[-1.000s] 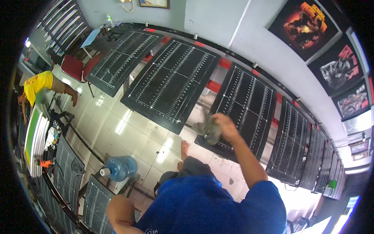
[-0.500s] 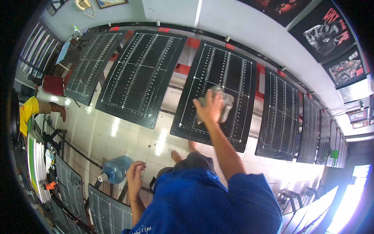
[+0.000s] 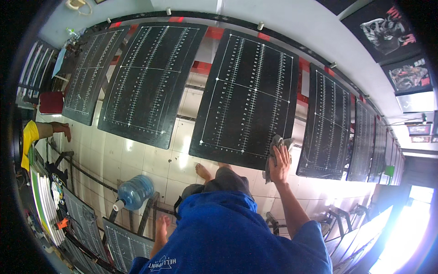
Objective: The person cleans a large black screen mounted on a wall. They pour water from a green scoop onto the screen and wipe it with a cloth, repeating the process to clean the surface.
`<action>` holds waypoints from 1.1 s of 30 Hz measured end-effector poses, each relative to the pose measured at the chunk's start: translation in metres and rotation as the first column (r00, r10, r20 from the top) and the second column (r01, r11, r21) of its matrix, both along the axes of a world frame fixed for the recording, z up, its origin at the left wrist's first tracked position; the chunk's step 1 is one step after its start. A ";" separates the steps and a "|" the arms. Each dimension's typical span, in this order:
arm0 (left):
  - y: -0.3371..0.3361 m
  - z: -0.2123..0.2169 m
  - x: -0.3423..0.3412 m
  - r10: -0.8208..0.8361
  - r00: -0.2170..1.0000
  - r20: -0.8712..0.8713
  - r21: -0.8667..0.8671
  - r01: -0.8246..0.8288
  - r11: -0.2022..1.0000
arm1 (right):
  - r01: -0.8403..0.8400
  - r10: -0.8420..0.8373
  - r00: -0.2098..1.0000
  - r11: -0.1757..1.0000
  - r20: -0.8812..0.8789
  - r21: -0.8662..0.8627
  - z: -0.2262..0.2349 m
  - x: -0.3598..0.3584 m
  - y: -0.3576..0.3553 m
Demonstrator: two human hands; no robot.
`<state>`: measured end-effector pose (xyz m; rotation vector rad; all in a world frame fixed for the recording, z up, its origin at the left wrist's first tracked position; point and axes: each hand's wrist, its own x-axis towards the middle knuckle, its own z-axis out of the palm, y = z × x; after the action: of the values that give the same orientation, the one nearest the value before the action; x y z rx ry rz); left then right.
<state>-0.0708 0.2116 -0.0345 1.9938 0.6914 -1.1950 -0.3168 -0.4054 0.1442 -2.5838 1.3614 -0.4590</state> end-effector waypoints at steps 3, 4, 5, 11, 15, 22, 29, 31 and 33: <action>0.003 -0.012 -0.021 -0.014 0.992 -0.127 0.026 0.017 1.000 | 0.027 -0.027 0.998 1.000 -0.060 0.005 -0.029 0.041 0.024; -0.004 -0.019 -0.021 0.004 0.987 -0.161 0.008 -0.002 1.000 | -0.213 0.214 0.975 0.977 -0.053 0.014 -0.037 0.072 0.039; -0.010 -0.027 -0.019 0.021 0.980 -0.197 -0.004 -0.022 1.000 | -0.393 0.394 0.911 0.919 -0.124 0.040 -0.027 0.119 0.056; -0.137 0.014 0.021 0.038 0.999 0.033 -0.327 -0.025 0.945 | -0.676 0.684 0.729 0.726 -0.027 0.129 0.005 0.289 0.016; -0.174 0.058 0.012 0.071 0.992 0.101 -0.321 -0.035 0.946 | -0.457 0.459 0.886 0.888 0.064 -0.046 -0.016 0.359 -0.145; -0.173 0.048 -0.032 -0.023 0.998 -0.053 -0.039 0.021 0.999 | -0.209 0.211 0.977 0.975 0.023 -0.073 -0.030 0.464 -0.357; -0.191 0.056 -0.016 -0.077 0.996 -0.051 -0.051 0.074 0.996 | 0.029 -0.025 0.996 0.998 -0.083 0.048 -0.009 0.322 -0.400; -0.199 0.059 0.006 -0.098 0.995 -0.035 -0.067 0.096 0.993 | 0.241 -0.246 0.968 0.966 -0.045 -0.097 -0.031 0.241 -0.448; -0.204 0.055 0.032 -0.202 0.979 0.008 -0.133 0.201 0.970 | 0.339 -0.330 0.940 0.926 0.081 -0.167 -0.047 0.201 -0.463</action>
<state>-0.0388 0.0071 0.0207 1.9839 0.4063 -1.3298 -0.1158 -0.8686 0.0975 -2.4518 1.8306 -0.7263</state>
